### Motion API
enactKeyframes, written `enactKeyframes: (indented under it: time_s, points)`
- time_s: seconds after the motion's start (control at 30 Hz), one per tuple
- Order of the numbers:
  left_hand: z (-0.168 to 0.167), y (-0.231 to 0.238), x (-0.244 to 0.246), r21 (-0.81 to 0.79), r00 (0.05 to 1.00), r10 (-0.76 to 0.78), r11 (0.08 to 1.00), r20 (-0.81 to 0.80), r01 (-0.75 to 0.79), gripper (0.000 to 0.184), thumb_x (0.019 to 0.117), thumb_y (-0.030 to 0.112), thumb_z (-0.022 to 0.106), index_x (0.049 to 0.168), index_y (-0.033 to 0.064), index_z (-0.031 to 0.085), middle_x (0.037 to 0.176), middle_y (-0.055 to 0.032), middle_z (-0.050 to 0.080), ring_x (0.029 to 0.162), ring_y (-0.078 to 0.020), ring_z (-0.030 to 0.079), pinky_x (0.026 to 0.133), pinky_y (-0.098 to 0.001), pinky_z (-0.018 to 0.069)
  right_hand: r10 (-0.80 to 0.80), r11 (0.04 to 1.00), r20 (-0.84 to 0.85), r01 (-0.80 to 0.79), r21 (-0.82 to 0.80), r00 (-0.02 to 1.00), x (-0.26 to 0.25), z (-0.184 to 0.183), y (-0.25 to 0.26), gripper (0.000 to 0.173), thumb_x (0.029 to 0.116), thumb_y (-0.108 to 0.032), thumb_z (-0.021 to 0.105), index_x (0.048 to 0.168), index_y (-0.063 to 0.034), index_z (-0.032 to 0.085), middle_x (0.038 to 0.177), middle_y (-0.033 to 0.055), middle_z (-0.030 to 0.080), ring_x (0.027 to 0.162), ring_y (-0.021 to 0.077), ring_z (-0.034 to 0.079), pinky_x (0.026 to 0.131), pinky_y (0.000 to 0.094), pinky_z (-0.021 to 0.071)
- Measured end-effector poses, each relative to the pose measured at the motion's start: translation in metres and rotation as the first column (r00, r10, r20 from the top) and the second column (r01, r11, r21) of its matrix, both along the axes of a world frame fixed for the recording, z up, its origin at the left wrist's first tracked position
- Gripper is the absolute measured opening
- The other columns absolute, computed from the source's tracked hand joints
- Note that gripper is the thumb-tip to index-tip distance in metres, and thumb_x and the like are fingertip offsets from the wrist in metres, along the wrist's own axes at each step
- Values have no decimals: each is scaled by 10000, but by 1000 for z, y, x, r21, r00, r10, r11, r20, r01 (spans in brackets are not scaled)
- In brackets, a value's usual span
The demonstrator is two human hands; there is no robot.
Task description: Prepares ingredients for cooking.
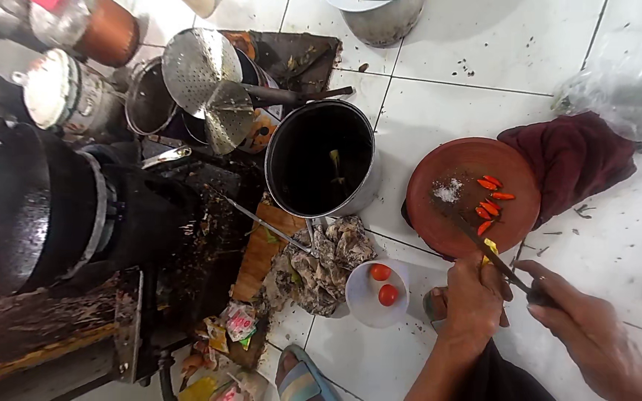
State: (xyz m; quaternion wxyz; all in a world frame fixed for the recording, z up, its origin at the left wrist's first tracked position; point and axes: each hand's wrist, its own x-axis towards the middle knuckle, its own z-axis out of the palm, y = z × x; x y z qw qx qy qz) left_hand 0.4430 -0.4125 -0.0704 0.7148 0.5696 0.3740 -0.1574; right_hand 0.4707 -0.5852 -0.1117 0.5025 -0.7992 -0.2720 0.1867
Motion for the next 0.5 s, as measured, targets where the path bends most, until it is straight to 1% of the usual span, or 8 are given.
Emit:
enactKeyframes:
  time_s: [0.03,0.1,0.13,0.17,0.2,0.3,0.4,0.5]
  points:
    - [0,1,-1,8,1000,-8,1000,2,8,220,1088,84,418,987,-31,576,631,-48,582,426,-75,509,407,-197,446,-3,1000,34,4,-12,999,1,-1,6,487,1058,-439,425,1430,-167,583,760,-50,564,559,-25,467,502,150,415]
    - [0,3,0,22,1000,-22,1000,-4,22,220,1083,93,437,981,-25,591,619,-36,566,437,-69,503,420,-194,439,-10,998,118,18,-66,993,3,-3,13,474,1056,-394,422,1393,-128,624,828,-22,645,616,-7,523,555,168,454]
    - [1,3,0,23,1000,-25,999,-8,25,224,1083,102,444,964,-18,590,609,-30,559,435,-66,502,422,-192,440,2,995,170,15,-97,986,4,-3,13,470,1057,-375,421,1381,-109,633,885,4,682,658,20,565,588,198,485]
    - [2,3,0,23,1000,-23,999,-13,23,229,1083,110,452,936,-10,581,596,-26,557,426,-63,500,418,-190,443,18,993,219,8,-118,975,5,-4,14,463,1061,-354,416,1372,-92,638,910,28,690,671,54,586,586,238,499]
    - [2,3,0,19,1000,-19,1000,-20,19,234,1082,114,459,915,-5,572,591,-25,558,420,-63,500,417,-190,446,30,991,264,5,-133,964,5,-5,14,454,1063,-342,412,1360,-87,642,902,38,681,659,80,589,560,269,494]
    - [4,1,2,23,999,-7,1000,-35,8,259,1086,133,467,890,0,573,595,-33,559,417,-68,498,414,-191,444,55,985,374,10,-170,926,6,-2,12,433,1068,-305,407,1331,-71,659,855,62,644,626,145,584,496,319,458]
    - [5,-2,2,34,999,9,999,-51,-7,266,1083,131,472,868,9,571,578,-20,556,416,-57,490,413,-186,426,61,981,467,32,-189,882,6,-1,11,417,1058,-260,413,1298,-51,682,803,86,614,603,193,572,471,335,420]
    - [5,-3,1,-35,997,48,998,-59,-50,262,1092,128,443,900,-6,561,584,-33,563,402,-69,496,399,-196,444,66,979,480,35,-199,875,5,-1,11,415,1054,-237,404,1310,-55,676,785,83,594,586,194,557,459,336,406]
